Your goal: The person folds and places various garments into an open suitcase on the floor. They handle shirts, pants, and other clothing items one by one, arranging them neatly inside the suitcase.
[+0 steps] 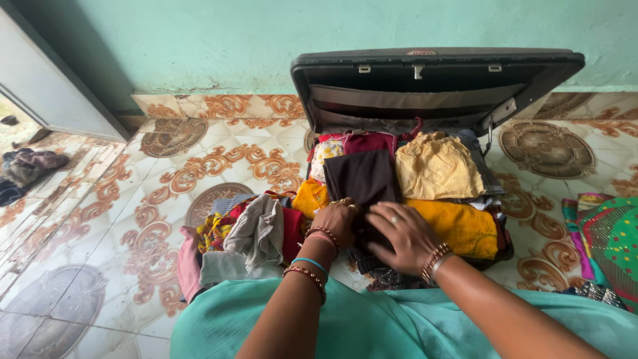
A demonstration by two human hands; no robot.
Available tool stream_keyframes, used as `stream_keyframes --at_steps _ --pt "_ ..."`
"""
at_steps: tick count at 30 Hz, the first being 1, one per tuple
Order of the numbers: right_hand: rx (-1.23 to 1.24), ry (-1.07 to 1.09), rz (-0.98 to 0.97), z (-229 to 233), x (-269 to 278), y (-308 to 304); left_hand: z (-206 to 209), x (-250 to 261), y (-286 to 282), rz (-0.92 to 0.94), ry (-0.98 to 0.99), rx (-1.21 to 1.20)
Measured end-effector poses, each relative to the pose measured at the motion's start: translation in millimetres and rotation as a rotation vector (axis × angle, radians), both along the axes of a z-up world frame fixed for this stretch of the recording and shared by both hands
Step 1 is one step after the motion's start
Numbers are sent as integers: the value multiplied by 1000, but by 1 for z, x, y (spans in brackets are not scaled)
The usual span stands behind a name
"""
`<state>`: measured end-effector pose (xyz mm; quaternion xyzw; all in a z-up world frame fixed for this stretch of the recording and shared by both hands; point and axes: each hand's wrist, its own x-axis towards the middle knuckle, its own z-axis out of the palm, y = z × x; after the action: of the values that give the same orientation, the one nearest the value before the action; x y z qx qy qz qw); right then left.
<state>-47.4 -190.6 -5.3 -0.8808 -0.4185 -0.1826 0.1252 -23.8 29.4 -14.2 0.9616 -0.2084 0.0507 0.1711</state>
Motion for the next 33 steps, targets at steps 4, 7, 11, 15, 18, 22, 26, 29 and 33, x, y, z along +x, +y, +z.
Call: stream_keyframes --at_steps 4,7,11,15,18,22,26,29,33 --pt "-431 71 89 4 -25 -2 15 -8 6 -13 86 60" --pt "-584 -10 -18 0 -36 5 19 -7 0 -6 173 89" --pt "-485 55 -71 -17 -43 24 8 -9 -1 63 223 107" --pt "-455 89 -124 -27 -37 28 6 -6 -3 43 233 105" --pt "-304 -54 -97 -26 -29 24 16 -5 1 32 321 99" --pt "-69 -54 -63 -3 -15 18 18 -17 8 3 409 97" --pt "166 89 -135 39 6 24 3 -12 14 35 358 -332" --pt "338 224 -225 63 26 31 -10 14 17 96 507 -793" --pt "387 598 -413 61 57 33 -27 35 33 132 701 -969"
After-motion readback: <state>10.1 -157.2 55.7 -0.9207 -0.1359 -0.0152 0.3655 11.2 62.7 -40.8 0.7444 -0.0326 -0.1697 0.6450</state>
